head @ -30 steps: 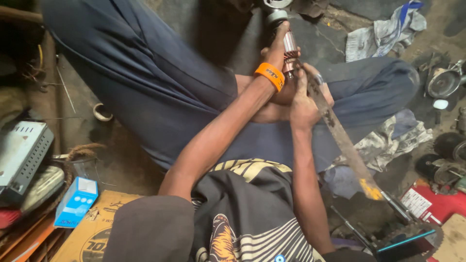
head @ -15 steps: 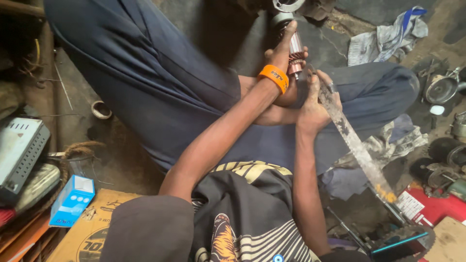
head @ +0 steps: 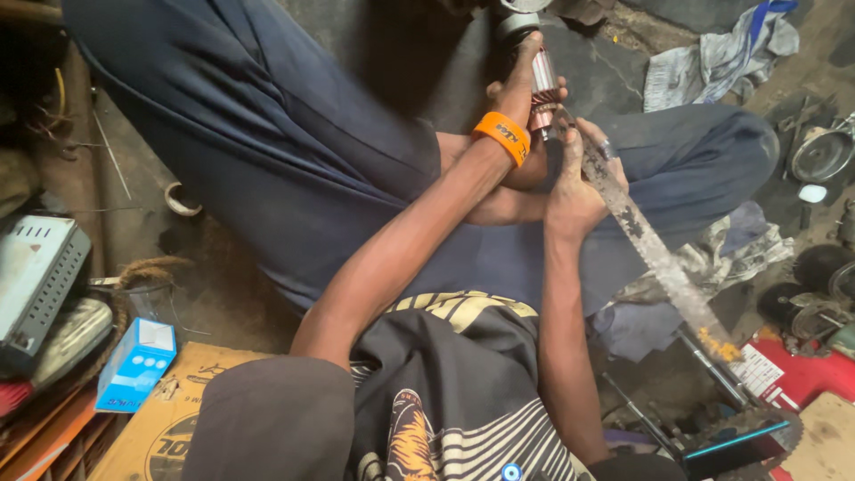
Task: The person sits on the floor and uses a metal file to smooth the surface of a cylindrical motor component. They then wipe the component with a cloth and insert it into a metal housing, followed by attaching a circular cover plate.
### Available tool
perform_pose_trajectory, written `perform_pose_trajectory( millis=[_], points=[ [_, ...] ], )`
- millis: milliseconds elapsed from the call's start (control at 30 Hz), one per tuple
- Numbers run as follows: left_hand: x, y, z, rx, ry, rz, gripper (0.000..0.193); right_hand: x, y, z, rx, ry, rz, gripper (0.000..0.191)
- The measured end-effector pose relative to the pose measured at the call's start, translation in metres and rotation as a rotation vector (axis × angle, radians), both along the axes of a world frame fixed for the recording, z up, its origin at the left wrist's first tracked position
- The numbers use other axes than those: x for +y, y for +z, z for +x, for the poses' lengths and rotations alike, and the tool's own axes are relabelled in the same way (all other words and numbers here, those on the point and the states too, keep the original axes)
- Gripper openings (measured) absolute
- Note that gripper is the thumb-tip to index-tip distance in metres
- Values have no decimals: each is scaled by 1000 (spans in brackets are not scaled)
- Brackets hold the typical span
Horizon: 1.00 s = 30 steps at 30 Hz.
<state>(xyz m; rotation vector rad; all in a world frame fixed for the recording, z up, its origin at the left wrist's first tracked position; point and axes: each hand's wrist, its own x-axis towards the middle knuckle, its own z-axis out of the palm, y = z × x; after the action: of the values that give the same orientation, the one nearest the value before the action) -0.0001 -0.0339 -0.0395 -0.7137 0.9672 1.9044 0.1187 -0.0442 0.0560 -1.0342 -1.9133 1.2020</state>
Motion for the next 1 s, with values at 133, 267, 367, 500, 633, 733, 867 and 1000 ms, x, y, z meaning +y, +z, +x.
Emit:
perform_pose_trajectory(
  millis=[133,267,367,500,633,733,867,1000],
  points=[
    [-1,1,0,25,-13,-20,64,0,1,0,26,23,-18,18],
    [4,-1,0,19,8,-53,64,-2,-2,0,-99,28,156,15],
    [6,-2,-1,33,5,-77,65,-3,-8,-4,-68,-15,137,14],
    [5,-1,-1,-19,5,-12,67,2,-12,-11,155,-14,-142,16],
    [2,1,-2,2,-29,-72,66,3,-6,-8,-5,17,-23,14],
    [0,2,-3,-4,-35,-47,67,-1,0,-2,-58,30,8,15],
    [-2,3,-3,17,-67,-34,69,-5,1,3,-48,28,0,15],
    [-1,2,-2,22,-85,-58,69,-2,-4,1,142,16,-157,16]
  ],
)
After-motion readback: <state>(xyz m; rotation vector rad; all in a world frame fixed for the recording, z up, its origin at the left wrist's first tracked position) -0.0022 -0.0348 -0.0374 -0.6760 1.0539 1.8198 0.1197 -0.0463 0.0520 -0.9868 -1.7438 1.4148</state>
